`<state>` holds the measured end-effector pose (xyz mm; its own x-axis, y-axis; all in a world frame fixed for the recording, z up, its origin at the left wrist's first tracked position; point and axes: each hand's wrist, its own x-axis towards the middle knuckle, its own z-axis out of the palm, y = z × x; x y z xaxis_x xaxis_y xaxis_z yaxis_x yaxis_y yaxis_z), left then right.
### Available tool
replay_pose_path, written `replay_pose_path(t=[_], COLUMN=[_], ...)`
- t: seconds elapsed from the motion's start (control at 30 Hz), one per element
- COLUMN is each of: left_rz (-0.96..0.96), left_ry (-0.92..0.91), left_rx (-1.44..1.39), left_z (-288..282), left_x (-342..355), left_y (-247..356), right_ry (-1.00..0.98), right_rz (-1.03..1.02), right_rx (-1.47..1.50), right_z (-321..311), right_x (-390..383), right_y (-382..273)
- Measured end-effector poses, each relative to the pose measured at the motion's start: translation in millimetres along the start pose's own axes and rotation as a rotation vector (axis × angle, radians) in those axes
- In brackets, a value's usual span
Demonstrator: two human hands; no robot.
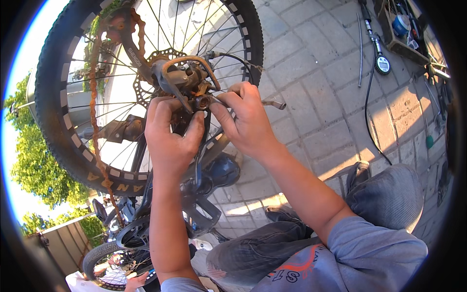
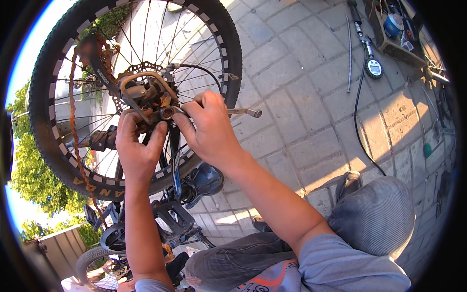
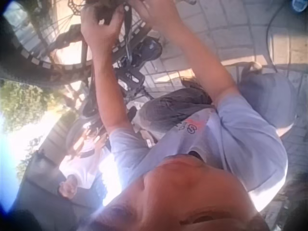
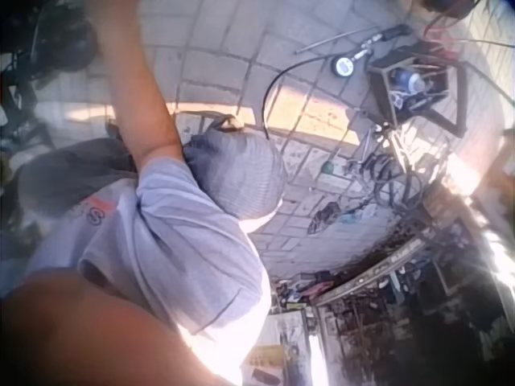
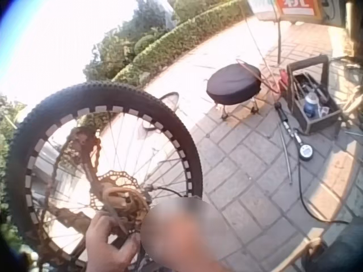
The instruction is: The person works on the rear wheel of a bicycle, using a wrench to tighten bolts on the derailleur and adjusting the chain. They rotate the wheel to check alignment and continue tightening components.
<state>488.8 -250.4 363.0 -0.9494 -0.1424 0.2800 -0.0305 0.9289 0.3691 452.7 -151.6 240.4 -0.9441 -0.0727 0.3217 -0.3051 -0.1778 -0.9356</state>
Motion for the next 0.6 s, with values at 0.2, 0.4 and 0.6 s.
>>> replay_pose_path(t=[0.2, 0.4, 0.6], left_rz=[-0.021, -0.006, 0.055], left_ry=[0.007, 0.018, 0.016], left_rx=[0.136, 0.103, 0.026], left_z=[2, 0, -4], left_x=[2, 0, 2], left_y=[4, 3, -3], right_ry=[0.129, 0.093, -0.378], right_rz=[-0.032, 0.033, 0.423], right_rx=[-0.271, -0.08, 0.026], right_z=[-11, -28, -17], right_x=[-24, -26, -67], right_y=[26, 70, 92])
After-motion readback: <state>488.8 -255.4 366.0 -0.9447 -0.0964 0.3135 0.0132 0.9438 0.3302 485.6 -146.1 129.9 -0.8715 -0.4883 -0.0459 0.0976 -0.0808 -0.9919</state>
